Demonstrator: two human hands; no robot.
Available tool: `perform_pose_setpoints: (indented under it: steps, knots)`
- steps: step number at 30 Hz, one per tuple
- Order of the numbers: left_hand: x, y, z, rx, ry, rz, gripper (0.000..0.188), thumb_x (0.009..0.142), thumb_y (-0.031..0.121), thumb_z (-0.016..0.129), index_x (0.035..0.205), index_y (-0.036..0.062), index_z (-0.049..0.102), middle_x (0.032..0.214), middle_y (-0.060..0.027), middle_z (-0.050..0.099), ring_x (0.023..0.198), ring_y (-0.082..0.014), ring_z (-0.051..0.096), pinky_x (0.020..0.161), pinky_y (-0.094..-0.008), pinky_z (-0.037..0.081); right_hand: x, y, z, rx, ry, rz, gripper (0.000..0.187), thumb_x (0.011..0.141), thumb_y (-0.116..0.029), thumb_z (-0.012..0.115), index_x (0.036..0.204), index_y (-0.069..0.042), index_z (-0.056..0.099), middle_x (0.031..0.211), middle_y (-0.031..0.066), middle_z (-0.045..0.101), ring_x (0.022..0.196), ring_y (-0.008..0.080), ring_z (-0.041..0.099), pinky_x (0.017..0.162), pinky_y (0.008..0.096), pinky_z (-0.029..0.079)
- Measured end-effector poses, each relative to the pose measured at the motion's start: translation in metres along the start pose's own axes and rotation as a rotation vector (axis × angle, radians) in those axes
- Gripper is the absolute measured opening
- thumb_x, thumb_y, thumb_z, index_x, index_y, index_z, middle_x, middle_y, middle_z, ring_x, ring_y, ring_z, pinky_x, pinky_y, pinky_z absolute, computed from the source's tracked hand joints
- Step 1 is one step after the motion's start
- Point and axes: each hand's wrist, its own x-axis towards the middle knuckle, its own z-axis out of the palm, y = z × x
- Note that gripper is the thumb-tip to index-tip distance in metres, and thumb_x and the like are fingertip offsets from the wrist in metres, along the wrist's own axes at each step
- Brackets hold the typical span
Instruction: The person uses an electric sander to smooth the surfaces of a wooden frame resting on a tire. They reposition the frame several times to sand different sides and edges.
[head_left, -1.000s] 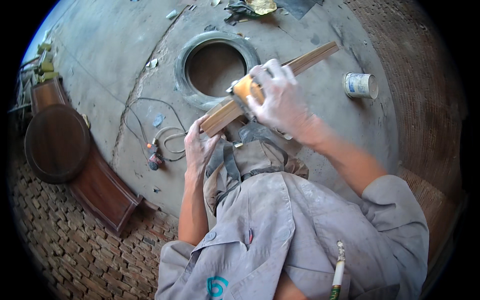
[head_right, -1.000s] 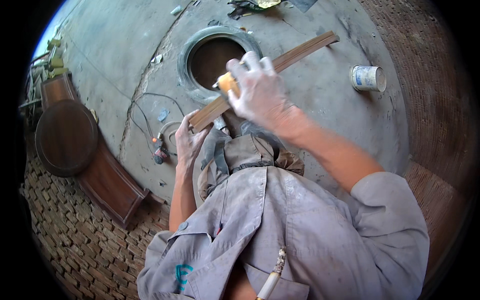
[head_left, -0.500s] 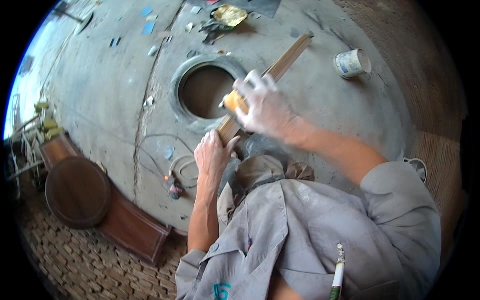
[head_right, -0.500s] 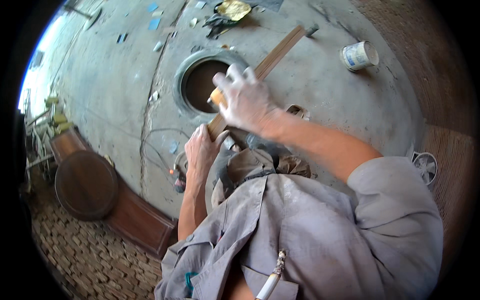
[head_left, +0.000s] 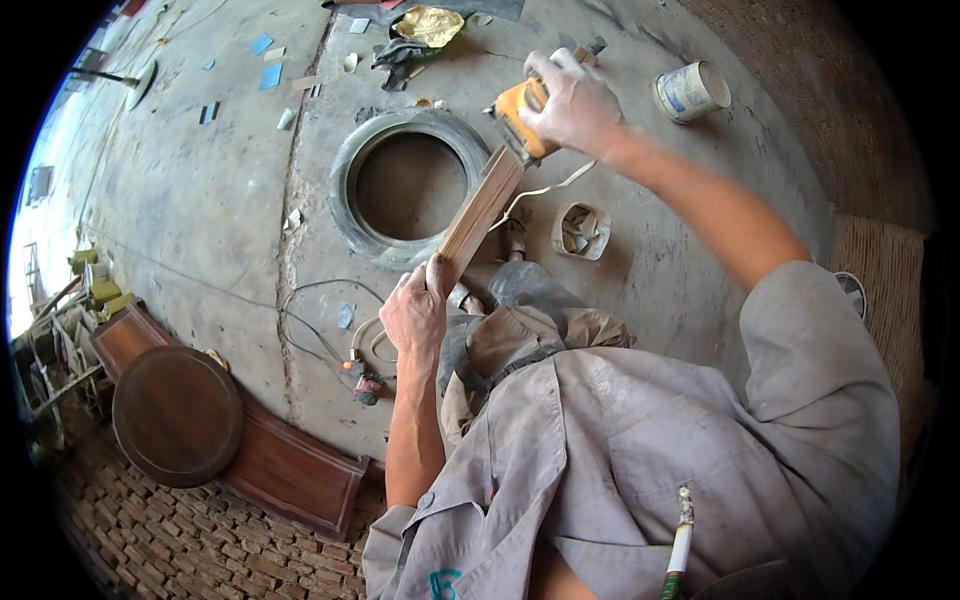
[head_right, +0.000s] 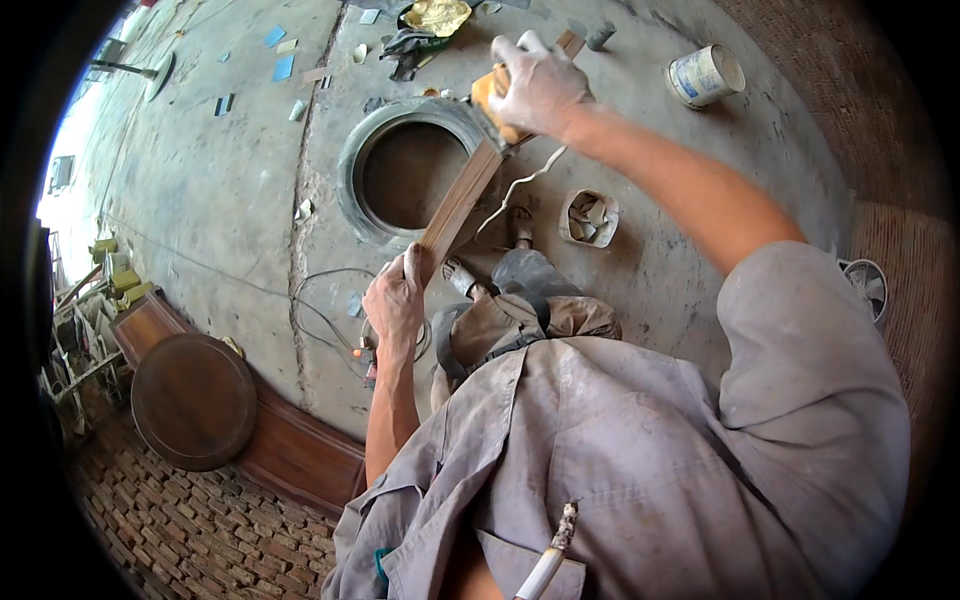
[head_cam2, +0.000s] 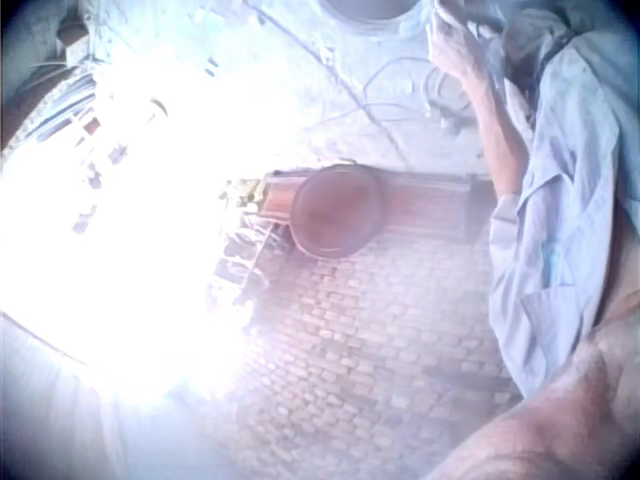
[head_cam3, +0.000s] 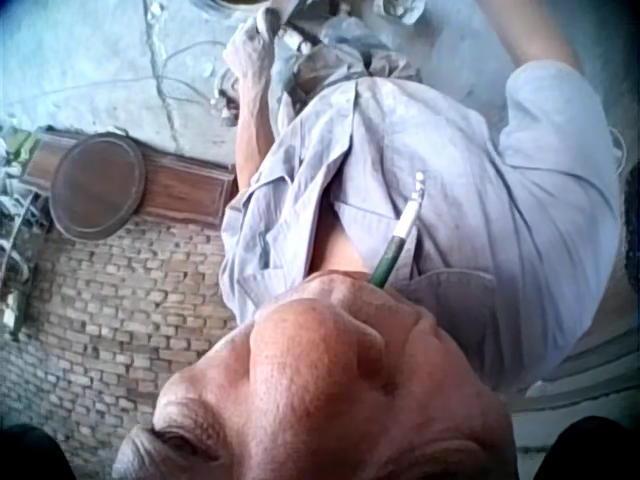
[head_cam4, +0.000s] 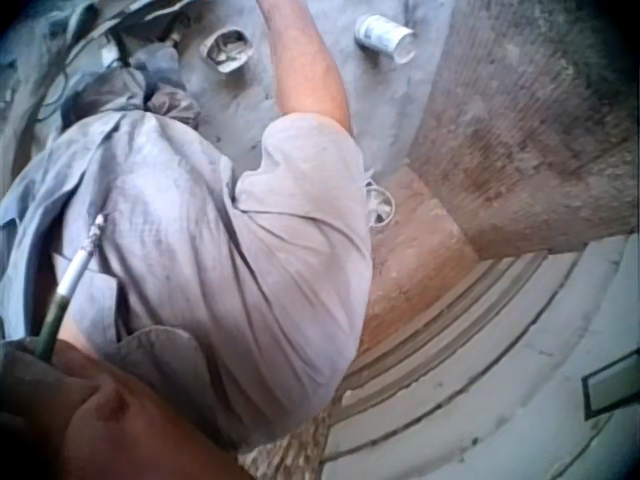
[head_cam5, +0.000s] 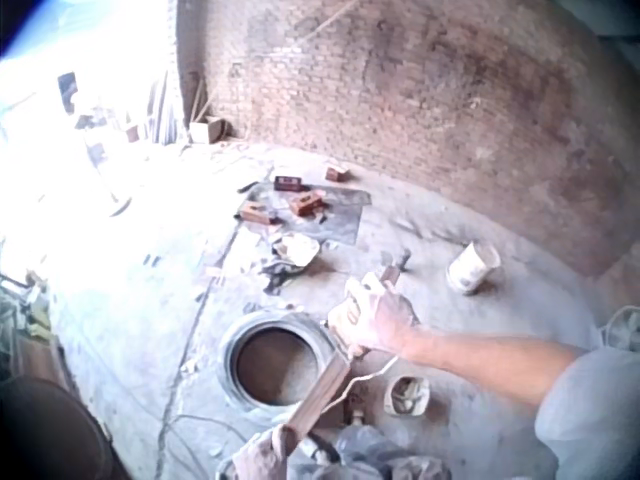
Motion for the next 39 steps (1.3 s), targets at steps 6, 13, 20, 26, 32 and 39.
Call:
perform_pose_setpoints:
  steps: [6, 13, 20, 26, 32, 39]
  knots:
    - [-0.006, -0.007, 0.007, 0.066, -0.01, -0.097, 0.063, 0.115, 0.049, 0.037, 0.093, 0.0046, 0.077, 0.079, -0.0207, 0.072, 0.078, -0.0432, 0.071, 0.073, -0.0513, 0.053, -0.067, -0.089, 0.004, 0.101, -0.033, -0.14, 0.049, 0.087, -0.027, 0.082, 0.127, -0.011, 0.06, 0.122, 0.0185, 0.057, 0.111, 0.0416, 0.066, 0.08, 0.0485, 0.066]
    - [-0.001, -0.01, 0.006, 0.074, 0.032, -0.217, 0.062, 0.116, 0.048, 0.033, 0.097, 0.0062, 0.075, 0.073, -0.0202, 0.072, 0.077, -0.0431, 0.072, 0.073, -0.0535, 0.054, -0.073, -0.103, -0.003, 0.094, -0.113, -0.193, 0.046, 0.085, -0.027, 0.083, 0.123, -0.01, 0.061, 0.12, 0.0165, 0.056, 0.111, 0.039, 0.065, 0.078, 0.0444, 0.067]
    - [0.005, -0.006, 0.005, 0.143, 0.009, -0.059, 0.048, 0.114, 0.039, 0.045, 0.094, 0.0053, 0.073, 0.08, -0.0201, 0.073, 0.073, -0.0428, 0.071, 0.067, -0.0529, 0.053, -0.008, -0.009, 0.001, -0.038, -0.02, -0.029, 0.053, 0.087, -0.029, 0.078, 0.134, -0.012, 0.061, 0.122, 0.0191, 0.061, 0.109, 0.0407, 0.068, 0.083, 0.0494, 0.065]
    - [0.0, -0.003, 0.001, 0.168, 0.002, -0.055, 0.044, 0.109, 0.04, 0.056, 0.089, 0.006, 0.076, 0.084, -0.0175, 0.074, 0.074, -0.0397, 0.071, 0.067, -0.0494, 0.054, -0.023, -0.042, -0.005, 0.069, -0.127, -0.079, 0.06, 0.087, -0.031, 0.08, 0.139, -0.008, 0.059, 0.126, 0.02, 0.056, 0.118, 0.0435, 0.064, 0.088, 0.0524, 0.065]
    - [-0.004, -0.003, 0.007, 0.164, 0.017, -0.04, 0.042, 0.107, 0.039, 0.061, 0.085, 0.0058, 0.076, 0.082, -0.0158, 0.074, 0.072, -0.0379, 0.071, 0.065, -0.0468, 0.054, 0.017, 0.027, 0.001, 0.017, -0.011, 0.027, 0.046, 0.087, -0.033, 0.077, 0.126, -0.014, 0.061, 0.118, 0.0149, 0.06, 0.106, 0.0399, 0.069, 0.087, 0.0528, 0.062]
    - [-0.005, 0.001, 0.009, 0.124, 0.051, -0.033, 0.05, 0.109, 0.042, 0.056, 0.081, 0.0036, 0.072, 0.077, -0.0176, 0.069, 0.07, -0.0404, 0.066, 0.065, -0.0488, 0.05, 0.075, 0.118, 0.003, 0.023, 0.084, 0.076, 0.04, 0.085, -0.034, 0.077, 0.116, -0.017, 0.061, 0.112, 0.017, 0.064, 0.099, 0.042, 0.07, 0.087, 0.0527, 0.058]
